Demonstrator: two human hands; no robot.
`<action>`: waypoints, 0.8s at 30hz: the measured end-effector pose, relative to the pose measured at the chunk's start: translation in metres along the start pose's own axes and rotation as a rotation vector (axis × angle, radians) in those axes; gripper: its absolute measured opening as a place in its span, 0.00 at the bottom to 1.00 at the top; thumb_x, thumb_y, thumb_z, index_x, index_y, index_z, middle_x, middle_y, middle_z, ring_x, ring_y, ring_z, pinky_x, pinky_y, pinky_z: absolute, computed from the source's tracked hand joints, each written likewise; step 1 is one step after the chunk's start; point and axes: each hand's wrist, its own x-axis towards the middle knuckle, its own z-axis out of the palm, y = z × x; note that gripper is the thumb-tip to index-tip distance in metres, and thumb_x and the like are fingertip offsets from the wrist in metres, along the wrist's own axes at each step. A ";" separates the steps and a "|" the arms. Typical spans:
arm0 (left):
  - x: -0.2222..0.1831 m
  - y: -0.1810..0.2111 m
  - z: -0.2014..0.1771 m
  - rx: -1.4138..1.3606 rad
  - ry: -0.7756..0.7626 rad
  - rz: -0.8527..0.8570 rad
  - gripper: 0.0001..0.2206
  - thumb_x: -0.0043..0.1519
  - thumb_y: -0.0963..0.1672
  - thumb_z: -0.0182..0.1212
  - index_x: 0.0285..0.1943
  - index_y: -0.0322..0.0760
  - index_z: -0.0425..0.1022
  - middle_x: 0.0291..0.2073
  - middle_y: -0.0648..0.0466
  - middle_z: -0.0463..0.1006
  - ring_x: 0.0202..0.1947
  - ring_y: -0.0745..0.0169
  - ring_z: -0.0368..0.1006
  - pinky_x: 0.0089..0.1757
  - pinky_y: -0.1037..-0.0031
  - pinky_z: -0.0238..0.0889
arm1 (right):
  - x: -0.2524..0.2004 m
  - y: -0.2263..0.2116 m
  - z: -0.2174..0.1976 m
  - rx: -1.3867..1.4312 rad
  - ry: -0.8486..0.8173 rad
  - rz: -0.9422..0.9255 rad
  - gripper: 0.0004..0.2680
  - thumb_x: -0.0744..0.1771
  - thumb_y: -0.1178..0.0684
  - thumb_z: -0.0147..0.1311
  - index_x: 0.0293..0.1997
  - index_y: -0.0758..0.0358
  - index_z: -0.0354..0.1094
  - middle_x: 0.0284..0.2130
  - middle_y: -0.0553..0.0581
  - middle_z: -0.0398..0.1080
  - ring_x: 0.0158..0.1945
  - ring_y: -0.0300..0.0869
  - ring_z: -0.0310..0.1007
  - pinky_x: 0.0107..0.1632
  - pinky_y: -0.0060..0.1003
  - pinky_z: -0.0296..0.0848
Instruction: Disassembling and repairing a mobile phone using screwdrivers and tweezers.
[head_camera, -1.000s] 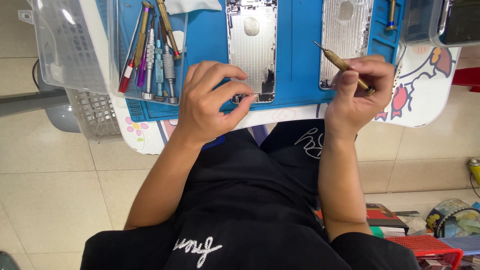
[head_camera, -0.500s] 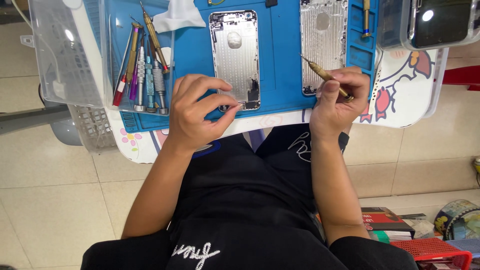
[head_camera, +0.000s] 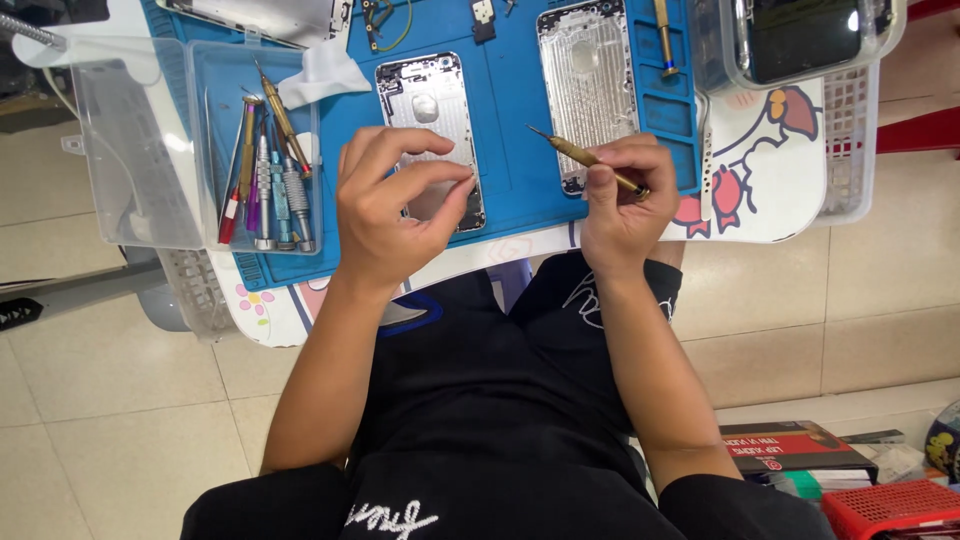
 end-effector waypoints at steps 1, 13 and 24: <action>0.006 0.001 0.001 -0.001 -0.004 0.004 0.07 0.54 0.39 0.76 0.38 0.42 0.84 0.44 0.58 0.80 0.48 0.57 0.72 0.49 0.67 0.62 | 0.001 0.000 0.000 0.000 0.005 -0.001 0.10 0.72 0.50 0.61 0.47 0.64 0.65 0.38 0.53 0.67 0.30 0.31 0.65 0.34 0.22 0.65; 0.059 -0.022 0.036 0.151 0.007 0.135 0.06 0.58 0.40 0.75 0.40 0.42 0.83 0.46 0.59 0.78 0.49 0.58 0.70 0.49 0.65 0.59 | 0.001 -0.003 -0.002 0.049 0.001 0.013 0.09 0.71 0.51 0.61 0.47 0.64 0.65 0.41 0.53 0.68 0.30 0.29 0.65 0.33 0.21 0.65; 0.062 -0.043 0.063 0.258 0.020 0.118 0.05 0.59 0.40 0.73 0.40 0.40 0.83 0.43 0.59 0.75 0.48 0.57 0.68 0.51 0.63 0.55 | 0.001 -0.001 -0.002 0.061 -0.011 0.018 0.08 0.71 0.52 0.60 0.47 0.64 0.65 0.41 0.54 0.69 0.30 0.29 0.65 0.33 0.21 0.66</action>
